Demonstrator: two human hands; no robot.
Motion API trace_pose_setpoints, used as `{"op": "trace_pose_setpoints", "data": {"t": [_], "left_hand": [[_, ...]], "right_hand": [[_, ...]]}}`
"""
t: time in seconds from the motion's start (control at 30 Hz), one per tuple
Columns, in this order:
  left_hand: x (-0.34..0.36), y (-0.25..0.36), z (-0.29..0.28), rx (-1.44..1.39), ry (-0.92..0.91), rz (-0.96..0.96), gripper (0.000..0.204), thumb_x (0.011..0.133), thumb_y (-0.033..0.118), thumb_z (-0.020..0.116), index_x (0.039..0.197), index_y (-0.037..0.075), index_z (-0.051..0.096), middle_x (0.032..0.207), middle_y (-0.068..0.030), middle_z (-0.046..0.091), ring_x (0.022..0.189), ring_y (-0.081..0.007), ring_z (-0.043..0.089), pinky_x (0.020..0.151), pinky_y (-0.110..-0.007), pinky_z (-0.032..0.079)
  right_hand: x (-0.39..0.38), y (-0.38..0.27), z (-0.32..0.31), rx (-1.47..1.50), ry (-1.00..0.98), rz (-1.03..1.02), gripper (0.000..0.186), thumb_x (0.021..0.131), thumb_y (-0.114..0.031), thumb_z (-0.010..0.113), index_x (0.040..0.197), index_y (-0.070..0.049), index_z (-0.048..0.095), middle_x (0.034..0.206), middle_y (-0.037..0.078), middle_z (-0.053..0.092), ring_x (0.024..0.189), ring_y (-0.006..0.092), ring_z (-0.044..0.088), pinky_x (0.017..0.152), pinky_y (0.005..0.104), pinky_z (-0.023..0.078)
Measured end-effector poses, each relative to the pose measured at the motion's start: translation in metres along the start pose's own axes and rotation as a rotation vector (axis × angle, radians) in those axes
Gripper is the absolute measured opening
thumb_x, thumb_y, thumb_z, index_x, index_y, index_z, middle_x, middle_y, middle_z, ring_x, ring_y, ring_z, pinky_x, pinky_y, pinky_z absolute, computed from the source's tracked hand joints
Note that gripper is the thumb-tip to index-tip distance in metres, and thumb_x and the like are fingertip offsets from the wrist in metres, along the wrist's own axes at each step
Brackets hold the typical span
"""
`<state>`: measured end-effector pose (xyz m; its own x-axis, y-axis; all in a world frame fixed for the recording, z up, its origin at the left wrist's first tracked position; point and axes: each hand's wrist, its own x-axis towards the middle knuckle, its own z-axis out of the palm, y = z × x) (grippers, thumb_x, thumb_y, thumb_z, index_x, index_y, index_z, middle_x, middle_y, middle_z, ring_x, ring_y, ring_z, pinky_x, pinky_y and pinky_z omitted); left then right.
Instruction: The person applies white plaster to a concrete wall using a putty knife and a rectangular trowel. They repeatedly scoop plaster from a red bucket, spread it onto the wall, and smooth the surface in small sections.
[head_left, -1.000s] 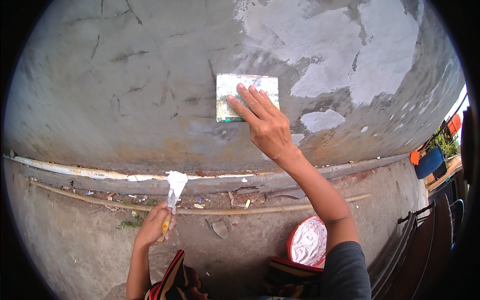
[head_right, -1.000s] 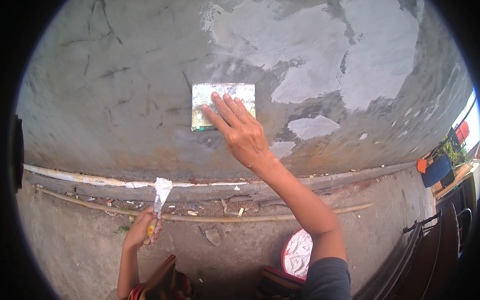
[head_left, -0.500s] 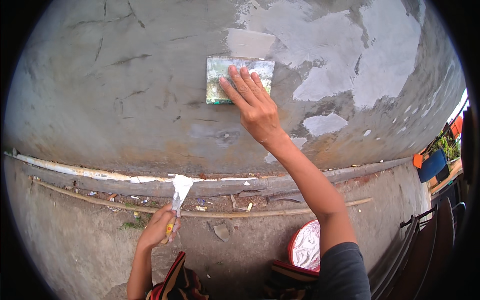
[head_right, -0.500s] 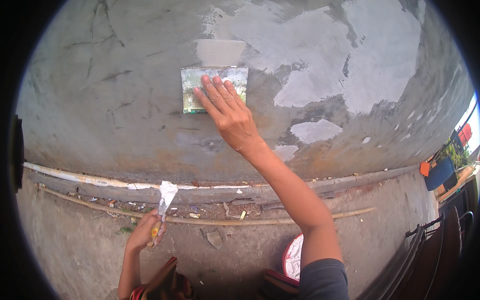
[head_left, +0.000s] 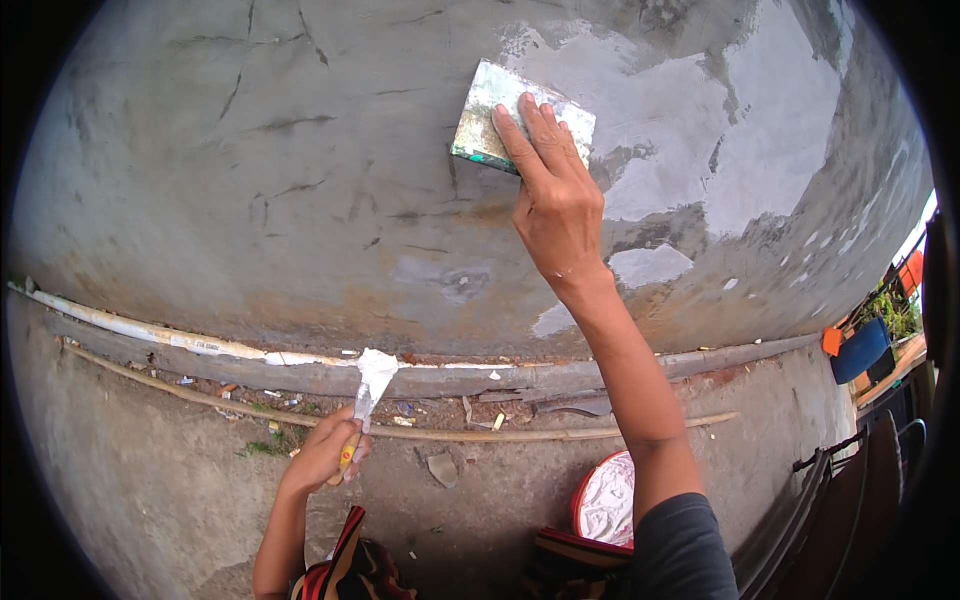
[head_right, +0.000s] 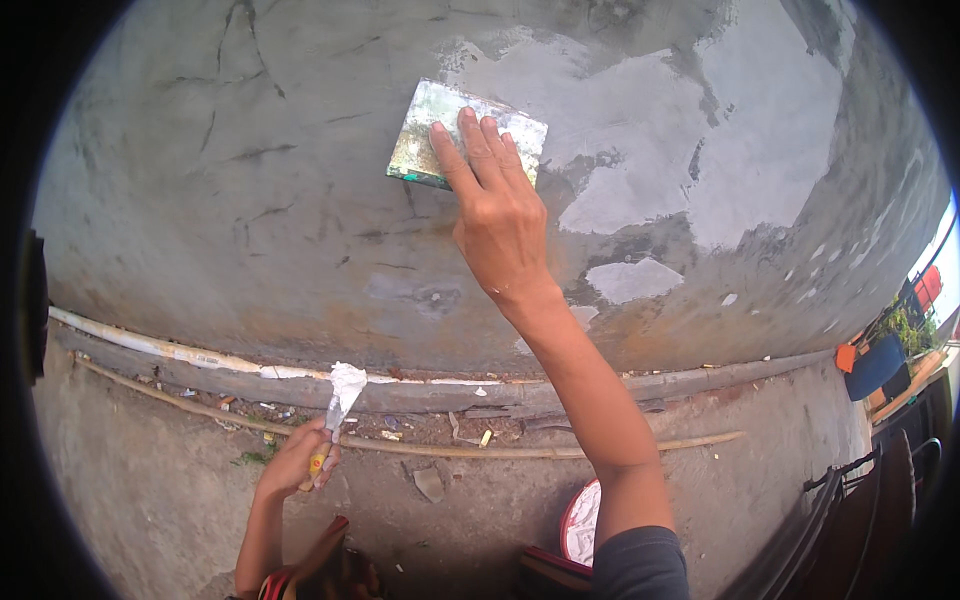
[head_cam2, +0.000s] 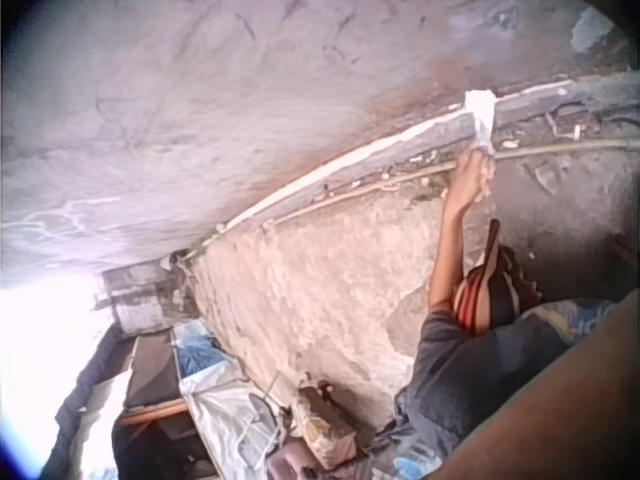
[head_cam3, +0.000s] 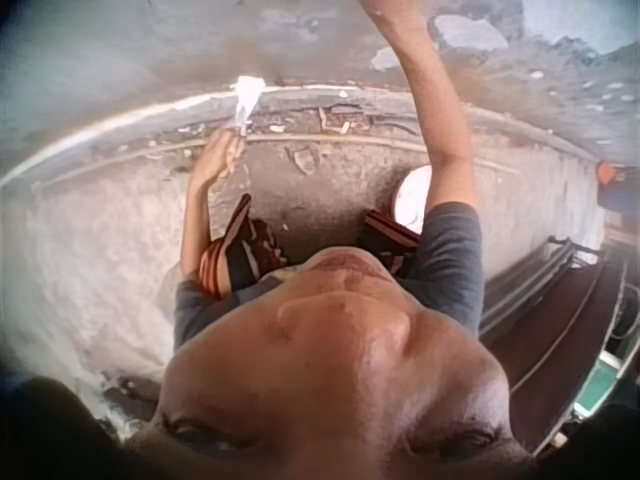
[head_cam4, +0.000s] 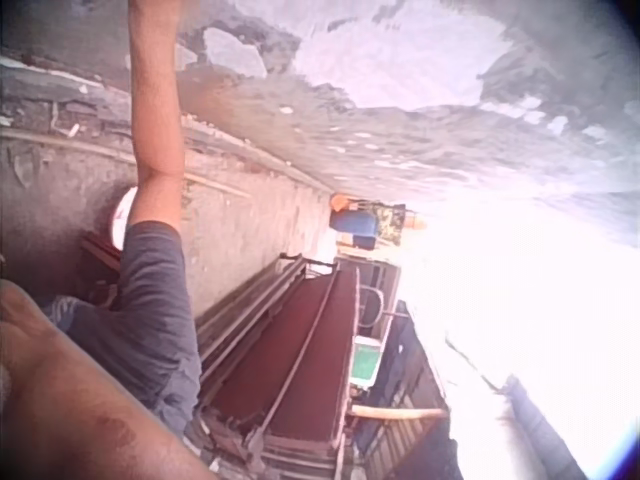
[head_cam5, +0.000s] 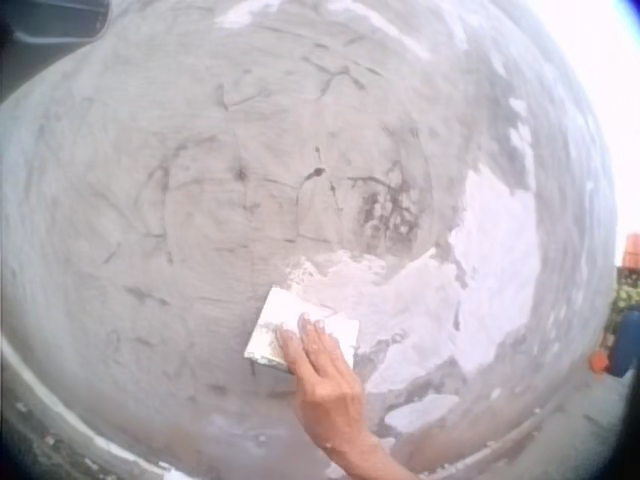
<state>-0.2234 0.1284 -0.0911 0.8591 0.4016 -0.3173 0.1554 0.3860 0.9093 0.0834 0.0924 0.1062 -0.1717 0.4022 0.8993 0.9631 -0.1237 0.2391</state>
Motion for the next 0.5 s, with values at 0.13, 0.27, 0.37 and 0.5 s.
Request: {"op": "trace_pose_setpoints", "data": {"t": [0.13,0.27,0.37,0.5], "left_hand": [[-0.002,0.000,-0.001,-0.019,0.034,-0.013,0.019,0.099,0.018,0.034,0.103,0.006,0.049,0.063,-0.0046,0.049,0.044,-0.0127,0.045,0.041,-0.028,0.041],[-0.009,-0.002,-0.010,-0.032,0.023,0.026,0.019,0.099,0.018,0.034,0.102,0.006,0.049,0.063,-0.0047,0.049,0.044,-0.0131,0.045,0.041,-0.028,0.040],[-0.012,-0.003,-0.014,-0.023,0.057,0.032,0.019,0.099,0.018,0.034,0.101,0.006,0.049,0.063,-0.0046,0.049,0.044,-0.0134,0.045,0.041,-0.028,0.040],[-0.008,-0.002,-0.012,-0.043,0.025,-0.001,0.019,0.099,0.018,0.035,0.102,0.006,0.049,0.064,-0.0046,0.050,0.044,-0.0132,0.046,0.041,-0.028,0.040]], "right_hand": [[-0.062,-0.028,0.014,0.100,-0.228,-0.023,0.067,0.072,0.015,0.057,0.133,-0.011,0.060,0.137,0.018,0.056,0.127,0.0363,0.053,0.107,0.0446,0.045],[-0.053,-0.039,-0.008,0.291,-0.306,0.049,0.067,0.072,0.014,0.057,0.133,-0.011,0.059,0.134,0.018,0.058,0.125,0.0344,0.055,0.106,0.0446,0.045],[0.010,-0.028,-0.024,0.218,0.016,-0.036,0.067,0.073,0.016,0.056,0.134,-0.011,0.059,0.131,0.015,0.061,0.126,0.0329,0.055,0.105,0.0435,0.047],[0.038,-0.005,0.013,0.016,0.077,-0.074,0.068,0.073,0.018,0.055,0.135,-0.011,0.058,0.139,0.014,0.055,0.131,0.0312,0.051,0.108,0.0430,0.045]]}}
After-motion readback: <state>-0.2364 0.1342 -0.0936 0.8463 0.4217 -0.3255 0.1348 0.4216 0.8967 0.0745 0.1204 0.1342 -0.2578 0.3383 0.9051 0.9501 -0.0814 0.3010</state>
